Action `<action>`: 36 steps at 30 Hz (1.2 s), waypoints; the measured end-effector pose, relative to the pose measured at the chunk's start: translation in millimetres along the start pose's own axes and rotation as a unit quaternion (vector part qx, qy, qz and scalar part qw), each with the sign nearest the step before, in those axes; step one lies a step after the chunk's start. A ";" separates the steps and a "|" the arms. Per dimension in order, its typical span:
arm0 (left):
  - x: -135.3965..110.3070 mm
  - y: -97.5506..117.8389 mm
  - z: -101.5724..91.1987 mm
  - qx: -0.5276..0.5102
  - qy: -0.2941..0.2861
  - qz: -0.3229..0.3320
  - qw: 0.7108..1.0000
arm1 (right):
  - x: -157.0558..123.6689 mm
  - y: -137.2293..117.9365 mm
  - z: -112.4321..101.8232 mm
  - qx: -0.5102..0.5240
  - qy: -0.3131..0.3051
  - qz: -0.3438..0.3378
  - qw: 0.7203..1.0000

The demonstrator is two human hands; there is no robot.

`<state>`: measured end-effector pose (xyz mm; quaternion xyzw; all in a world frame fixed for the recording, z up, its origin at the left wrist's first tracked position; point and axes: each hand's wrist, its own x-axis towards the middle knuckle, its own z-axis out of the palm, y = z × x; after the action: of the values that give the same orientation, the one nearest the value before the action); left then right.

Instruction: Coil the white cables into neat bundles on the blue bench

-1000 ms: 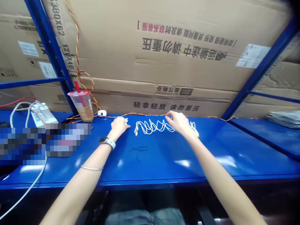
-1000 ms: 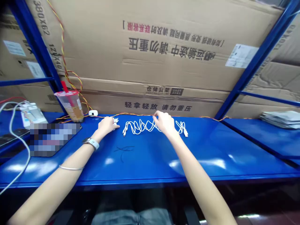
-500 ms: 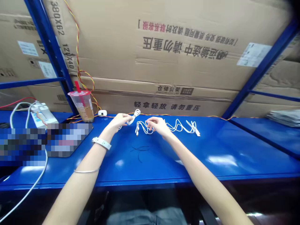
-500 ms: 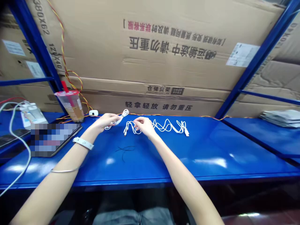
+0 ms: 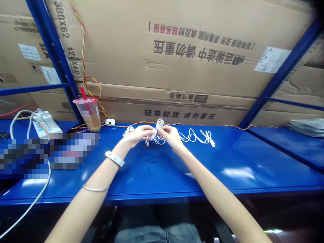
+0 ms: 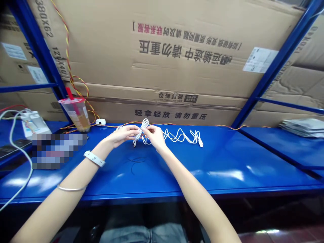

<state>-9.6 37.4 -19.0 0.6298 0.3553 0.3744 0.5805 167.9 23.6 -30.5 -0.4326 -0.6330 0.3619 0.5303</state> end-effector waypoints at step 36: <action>-8.8 17.8 20.1 -0.323 0.035 0.149 0.934 | 12.2 6.5 -20.9 -0.051 0.151 -0.041 0.986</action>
<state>4.3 19.0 -2.7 0.4405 0.1375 0.5732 0.6772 188.8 37.3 -28.4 -0.4829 -0.5804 0.2377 0.6110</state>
